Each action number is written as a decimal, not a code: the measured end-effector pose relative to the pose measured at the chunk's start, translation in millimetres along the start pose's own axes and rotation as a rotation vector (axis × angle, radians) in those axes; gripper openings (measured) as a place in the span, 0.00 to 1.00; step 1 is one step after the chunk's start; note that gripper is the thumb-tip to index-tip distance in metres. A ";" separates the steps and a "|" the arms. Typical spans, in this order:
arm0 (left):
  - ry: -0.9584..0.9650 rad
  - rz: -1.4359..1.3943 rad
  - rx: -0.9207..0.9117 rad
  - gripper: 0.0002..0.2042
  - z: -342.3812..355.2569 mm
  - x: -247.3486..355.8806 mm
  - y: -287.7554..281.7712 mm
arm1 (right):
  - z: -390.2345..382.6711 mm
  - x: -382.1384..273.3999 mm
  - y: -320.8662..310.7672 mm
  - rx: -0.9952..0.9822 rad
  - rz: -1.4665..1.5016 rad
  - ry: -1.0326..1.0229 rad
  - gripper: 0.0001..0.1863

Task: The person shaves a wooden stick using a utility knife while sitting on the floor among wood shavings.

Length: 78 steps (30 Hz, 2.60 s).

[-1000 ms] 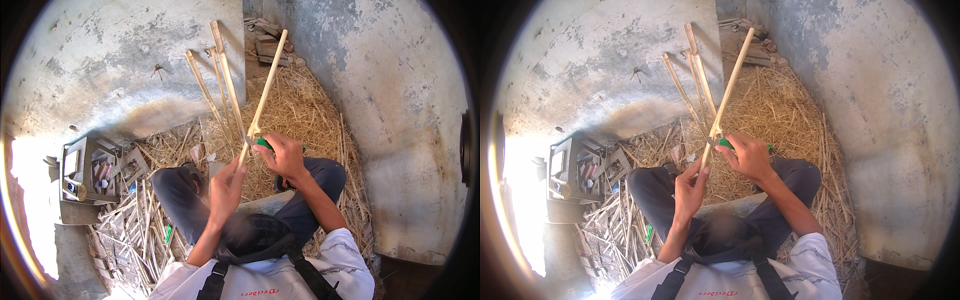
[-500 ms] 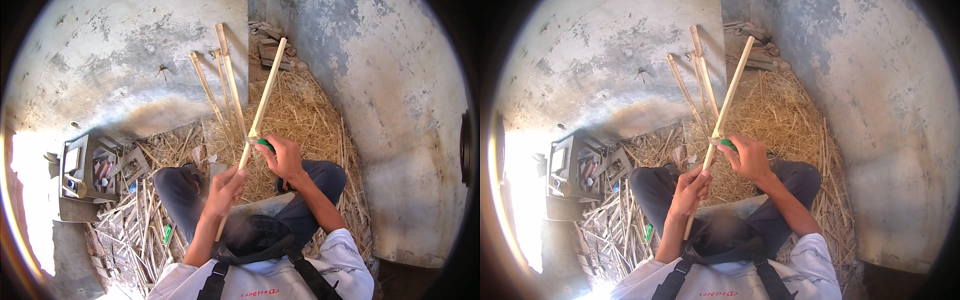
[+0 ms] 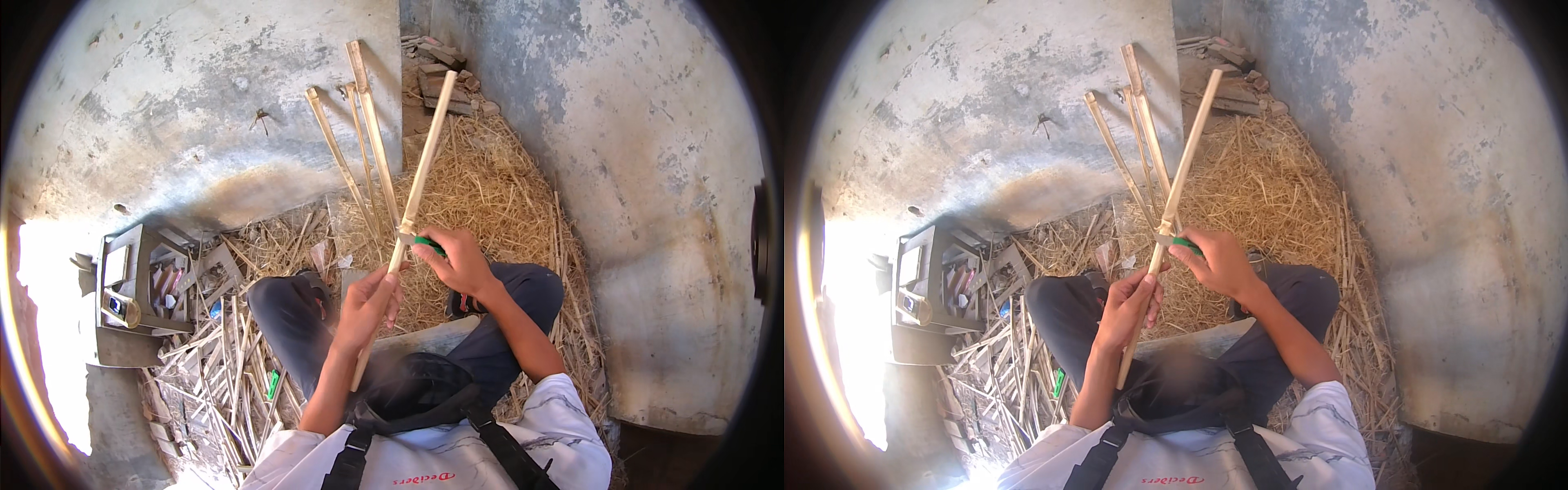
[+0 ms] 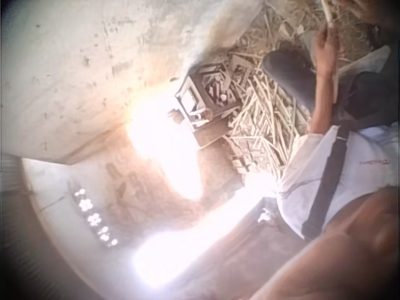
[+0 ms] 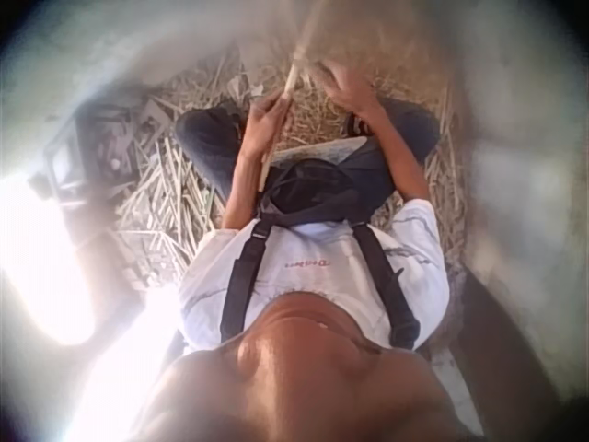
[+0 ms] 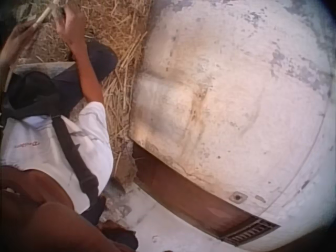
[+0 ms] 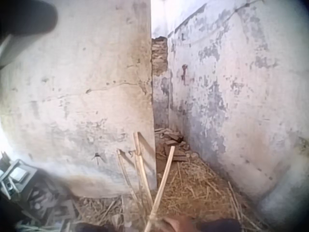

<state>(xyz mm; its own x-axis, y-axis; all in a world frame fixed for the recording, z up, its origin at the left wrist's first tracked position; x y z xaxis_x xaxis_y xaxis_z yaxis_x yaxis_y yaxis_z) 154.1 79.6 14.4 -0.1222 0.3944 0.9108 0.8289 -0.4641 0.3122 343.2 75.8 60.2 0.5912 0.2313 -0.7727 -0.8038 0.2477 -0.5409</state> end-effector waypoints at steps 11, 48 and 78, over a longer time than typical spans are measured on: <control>0.055 0.084 0.059 0.18 -4.2 3.5 1.6 | -4.4 -13.5 -2.5 0.106 -0.252 -0.158 0.19; -0.103 -0.008 -0.050 0.21 -21.5 -13.2 -12.8 | 1.1 0.9 2.6 -0.047 -0.127 -0.035 0.21; 0.056 0.244 0.063 0.18 -2.5 -20.9 -3.5 | 2.0 16.3 -7.1 0.092 0.042 0.136 0.12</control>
<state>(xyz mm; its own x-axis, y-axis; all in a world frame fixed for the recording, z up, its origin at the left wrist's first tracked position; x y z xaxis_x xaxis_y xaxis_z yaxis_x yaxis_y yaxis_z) 152.3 71.0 -5.0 0.0571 0.2312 0.9712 0.8698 -0.4890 0.0652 358.7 79.7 52.1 0.5374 0.1155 -0.8354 -0.8148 0.3266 -0.4790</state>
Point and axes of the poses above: each hand's wrist, its own z-axis towards the middle knuckle, its own y-axis out of the palm, x = y × z, the point moved 7 cm from there along z, towards the middle knuckle, and after that the axes turned 4 degrees about x, right-handed, at the moved point
